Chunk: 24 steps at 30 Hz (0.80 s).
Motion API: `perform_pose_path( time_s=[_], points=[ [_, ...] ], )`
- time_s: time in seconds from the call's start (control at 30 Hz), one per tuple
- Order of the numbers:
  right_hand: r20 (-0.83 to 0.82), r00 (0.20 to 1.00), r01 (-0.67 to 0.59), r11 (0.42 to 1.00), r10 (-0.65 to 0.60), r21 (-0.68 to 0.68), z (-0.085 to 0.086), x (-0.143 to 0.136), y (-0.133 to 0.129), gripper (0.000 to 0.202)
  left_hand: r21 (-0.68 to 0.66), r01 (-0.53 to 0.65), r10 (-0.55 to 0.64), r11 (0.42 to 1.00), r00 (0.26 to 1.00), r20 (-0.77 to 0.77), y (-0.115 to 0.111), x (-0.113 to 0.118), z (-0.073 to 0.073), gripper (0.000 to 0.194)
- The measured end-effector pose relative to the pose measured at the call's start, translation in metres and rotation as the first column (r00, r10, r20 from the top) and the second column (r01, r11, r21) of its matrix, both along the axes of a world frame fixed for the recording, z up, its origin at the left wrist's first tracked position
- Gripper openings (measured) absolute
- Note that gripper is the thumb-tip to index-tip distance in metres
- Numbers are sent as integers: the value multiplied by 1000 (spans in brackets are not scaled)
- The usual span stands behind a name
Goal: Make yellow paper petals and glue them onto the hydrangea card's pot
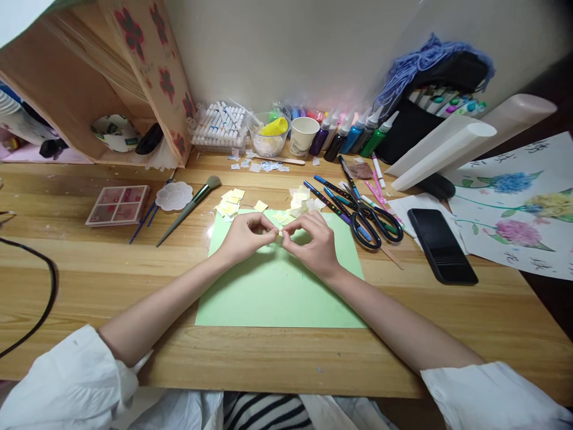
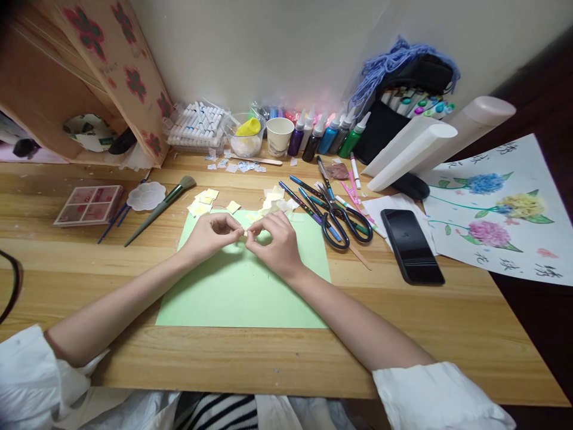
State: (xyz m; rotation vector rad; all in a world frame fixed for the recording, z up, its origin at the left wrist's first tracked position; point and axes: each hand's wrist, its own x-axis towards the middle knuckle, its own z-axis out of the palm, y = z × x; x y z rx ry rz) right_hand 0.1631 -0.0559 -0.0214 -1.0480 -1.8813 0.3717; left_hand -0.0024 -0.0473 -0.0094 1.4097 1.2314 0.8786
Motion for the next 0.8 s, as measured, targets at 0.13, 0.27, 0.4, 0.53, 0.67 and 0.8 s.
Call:
perform_pose_path(
  time_s=[0.13,0.27,0.4,0.53,0.67,0.8],
  points=[
    [4,1000,19,1000,-19,-2,0,0,0,10,1,10,-10,1000,1000,-25,-1,0,0,17],
    [-6,1000,25,1000,-25,0,0,0,0,10,-25,33,-35,999,998,-48,-2,0,2,24],
    [2,1000,27,1000,-27,1,0,0,0,10,-30,29,-30,999,999,-41,-3,1,5,24],
    [20,999,26,1000,-26,10,-1,0,-1,10,-32,12,-13,999,999,-50,-2,1,6,22],
    [18,1000,24,999,-24,22,0,0,-1,11,-27,13,-14,1000,999,-40,-2,1,4,19],
    [9,999,31,999,-32,25,1,-1,-1,12,-2,-15,15,1000,999,-33,-2,0,2,16]
  ],
)
